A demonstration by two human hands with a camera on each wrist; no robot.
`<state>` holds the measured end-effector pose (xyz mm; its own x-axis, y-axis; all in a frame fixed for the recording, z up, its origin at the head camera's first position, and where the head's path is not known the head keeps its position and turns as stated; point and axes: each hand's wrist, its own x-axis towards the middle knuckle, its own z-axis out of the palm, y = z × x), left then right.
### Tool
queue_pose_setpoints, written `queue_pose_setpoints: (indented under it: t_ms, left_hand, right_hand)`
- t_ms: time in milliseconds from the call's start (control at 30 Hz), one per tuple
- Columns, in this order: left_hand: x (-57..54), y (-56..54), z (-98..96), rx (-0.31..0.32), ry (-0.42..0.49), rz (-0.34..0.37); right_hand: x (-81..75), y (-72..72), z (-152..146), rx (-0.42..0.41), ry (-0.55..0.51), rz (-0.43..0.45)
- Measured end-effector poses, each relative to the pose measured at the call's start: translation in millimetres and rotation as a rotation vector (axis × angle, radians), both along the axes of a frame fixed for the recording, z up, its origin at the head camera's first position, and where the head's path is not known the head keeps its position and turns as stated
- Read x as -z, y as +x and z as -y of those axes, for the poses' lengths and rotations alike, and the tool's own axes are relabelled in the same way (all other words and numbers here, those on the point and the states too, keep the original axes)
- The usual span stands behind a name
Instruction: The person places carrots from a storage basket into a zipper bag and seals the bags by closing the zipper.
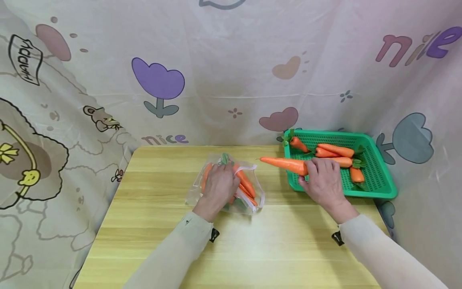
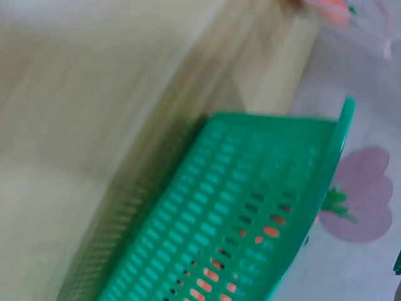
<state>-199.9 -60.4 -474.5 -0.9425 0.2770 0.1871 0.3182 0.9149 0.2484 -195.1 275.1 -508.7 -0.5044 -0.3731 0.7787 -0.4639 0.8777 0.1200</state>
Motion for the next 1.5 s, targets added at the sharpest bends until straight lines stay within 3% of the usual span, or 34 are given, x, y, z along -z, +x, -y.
queue_pose_setpoints:
  t_ms: [233,433,633,833,1000,1167,1300,1500]
  left_hand:
    - [-3.7,0.5,-5.2,0.006,0.005,-0.006]
    - [-5.4,1.7,-11.1,0.005,-0.022,-0.020]
    - [-4.2,2.4,-17.4,0.026,-0.077,-0.086]
    - [-5.0,2.4,-20.0,0.039,-0.115,-0.169]
    - [-5.5,1.2,-21.6,0.038,-0.132,-0.205]
    - [-5.2,0.5,-23.3,0.026,-0.077,-0.247]
    - [-7.0,0.0,-23.7,0.002,0.010,-0.195]
    - [-15.0,-2.1,-19.9,-0.075,0.127,-0.057]
  right_hand:
    - [5.9,20.7,20,-0.031,0.043,0.027]
    - [9.1,24.5,46,-0.044,0.088,0.096]
    - [13.1,20.3,81,0.018,0.148,0.173]
    - [23.1,7.8,116,0.055,0.144,0.191]
    - [35.5,-2.4,139,0.057,0.154,0.184]
    - [46.9,-9.2,151,0.012,0.106,0.167]
    - [52.0,-13.9,156,-0.071,0.034,0.216]
    - [51.3,-15.4,156,-0.227,0.045,0.423]
